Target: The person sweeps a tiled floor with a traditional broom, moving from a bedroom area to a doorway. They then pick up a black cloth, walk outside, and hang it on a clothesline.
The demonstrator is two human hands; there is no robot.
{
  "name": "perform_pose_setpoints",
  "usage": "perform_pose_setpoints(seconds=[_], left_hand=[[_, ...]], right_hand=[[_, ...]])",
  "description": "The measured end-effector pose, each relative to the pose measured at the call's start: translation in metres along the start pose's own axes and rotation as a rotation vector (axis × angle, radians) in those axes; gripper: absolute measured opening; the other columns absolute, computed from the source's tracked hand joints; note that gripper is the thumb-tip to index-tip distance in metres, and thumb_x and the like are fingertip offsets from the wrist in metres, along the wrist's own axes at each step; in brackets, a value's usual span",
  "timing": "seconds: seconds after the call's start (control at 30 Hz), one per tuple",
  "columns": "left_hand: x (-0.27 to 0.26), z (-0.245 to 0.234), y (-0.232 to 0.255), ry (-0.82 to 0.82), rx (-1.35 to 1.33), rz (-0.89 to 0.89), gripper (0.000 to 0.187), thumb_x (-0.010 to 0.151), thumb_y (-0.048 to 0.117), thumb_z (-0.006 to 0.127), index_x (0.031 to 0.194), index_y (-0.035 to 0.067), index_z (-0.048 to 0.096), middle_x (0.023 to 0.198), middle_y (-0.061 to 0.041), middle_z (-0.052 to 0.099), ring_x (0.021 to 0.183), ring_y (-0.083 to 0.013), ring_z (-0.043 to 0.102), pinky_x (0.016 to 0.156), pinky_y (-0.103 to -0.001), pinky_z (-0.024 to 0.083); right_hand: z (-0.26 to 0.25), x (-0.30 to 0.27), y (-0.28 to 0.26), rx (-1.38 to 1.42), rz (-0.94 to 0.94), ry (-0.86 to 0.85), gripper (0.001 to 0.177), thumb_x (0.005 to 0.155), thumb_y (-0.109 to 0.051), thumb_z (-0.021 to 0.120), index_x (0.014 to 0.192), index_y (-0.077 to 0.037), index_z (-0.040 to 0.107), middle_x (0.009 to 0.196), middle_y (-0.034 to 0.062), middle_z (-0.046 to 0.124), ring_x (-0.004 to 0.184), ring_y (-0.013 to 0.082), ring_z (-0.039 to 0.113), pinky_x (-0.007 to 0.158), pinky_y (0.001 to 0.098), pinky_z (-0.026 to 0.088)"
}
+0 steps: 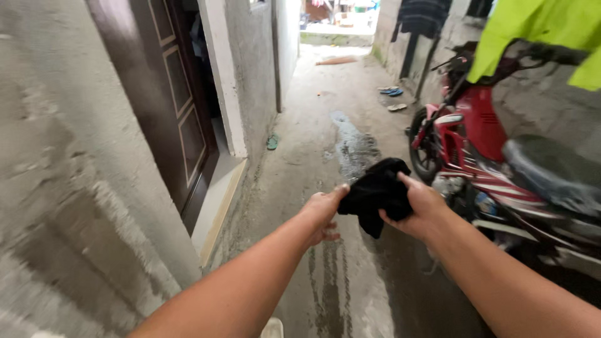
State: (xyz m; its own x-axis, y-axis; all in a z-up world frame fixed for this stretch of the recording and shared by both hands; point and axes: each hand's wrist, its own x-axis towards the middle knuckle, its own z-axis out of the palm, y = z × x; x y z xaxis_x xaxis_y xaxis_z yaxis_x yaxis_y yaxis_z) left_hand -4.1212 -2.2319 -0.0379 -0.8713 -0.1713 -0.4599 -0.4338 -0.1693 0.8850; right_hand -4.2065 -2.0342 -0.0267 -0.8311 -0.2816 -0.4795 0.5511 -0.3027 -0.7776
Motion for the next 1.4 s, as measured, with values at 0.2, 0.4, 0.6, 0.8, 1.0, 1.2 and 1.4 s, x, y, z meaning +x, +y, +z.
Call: perform_pose_setpoints(seconds=[0.2,0.4,0.6,0.8,1.0,1.2,1.4], left_hand=[[0.109,-0.015,0.073,-0.118,-0.245,-0.195,0.089,0.082,0.075,0.055,0.152,0.025,0.036,0.156,-0.012,0.035,0.137,-0.0523,0.034,0.098,-0.072,0.041],[0.336,-0.047,0.118,-0.359,-0.490,-0.062,0.053,0.091,0.061,0.058,0.115,0.015,0.070,0.104,-0.012,0.070,0.090,-0.0306,0.068,0.078,-0.054,0.060],[0.479,-0.054,0.177,-0.256,-0.573,-0.162,0.033,0.098,0.045,0.058,0.107,0.014,0.068,0.098,-0.009,0.072,0.087,-0.0261,0.071,0.077,-0.046,0.062],[0.586,-0.064,0.224,-0.152,-0.730,-0.230,0.039,0.100,0.044,0.054,0.112,0.010,0.068,0.103,-0.013,0.074,0.091,-0.0295,0.074,0.080,-0.046,0.063],[0.713,-0.082,0.275,-0.200,-0.823,-0.167,0.050,0.099,0.047,0.043,0.115,0.006,0.068,0.101,-0.015,0.076,0.089,-0.0325,0.075,0.077,-0.050,0.063],[0.803,-0.099,0.363,-0.015,-0.858,-0.120,0.040,0.102,0.042,0.050,0.118,0.009,0.067,0.106,-0.013,0.075,0.094,-0.0298,0.074,0.082,-0.047,0.063],[0.894,-0.148,0.424,0.014,-0.765,-0.027,0.040,0.101,0.043,0.049,0.119,0.011,0.066,0.107,-0.012,0.074,0.096,-0.0279,0.074,0.081,-0.045,0.062]], right_hand=[[0.050,0.131,-0.038,-0.017,-0.004,-0.246,0.043,0.101,-0.058,0.045,0.114,-0.023,0.066,0.101,0.0014,0.072,0.088,0.0214,0.067,0.068,0.0445,0.055],[0.088,0.272,-0.100,-0.029,-0.039,-0.270,0.048,0.103,-0.056,0.041,0.116,-0.020,0.069,0.101,0.0025,0.075,0.088,0.0222,0.068,0.067,0.0436,0.057],[0.088,0.398,-0.151,-0.062,0.059,-0.098,0.041,0.102,-0.052,0.044,0.117,-0.020,0.064,0.105,0.0046,0.069,0.093,0.0238,0.065,0.074,0.0475,0.057],[0.078,0.539,-0.190,-0.013,0.132,0.125,0.045,0.103,-0.047,0.054,0.119,-0.004,0.053,0.106,0.0168,0.060,0.100,0.0367,0.063,0.080,0.0483,0.058],[0.089,0.714,-0.256,-0.102,0.164,0.066,0.034,0.101,-0.041,0.058,0.107,-0.007,0.055,0.098,0.0133,0.061,0.096,0.0339,0.064,0.078,0.0466,0.057],[0.158,0.847,-0.344,-0.253,0.087,0.048,0.019,0.101,-0.028,0.059,0.106,-0.009,0.061,0.098,0.0092,0.064,0.085,0.0236,0.060,0.073,0.0403,0.055],[0.255,0.955,-0.374,-0.256,0.071,-0.120,0.009,0.100,-0.023,0.061,0.102,-0.014,0.064,0.098,0.0055,0.068,0.089,0.0193,0.061,0.079,0.0346,0.052]])
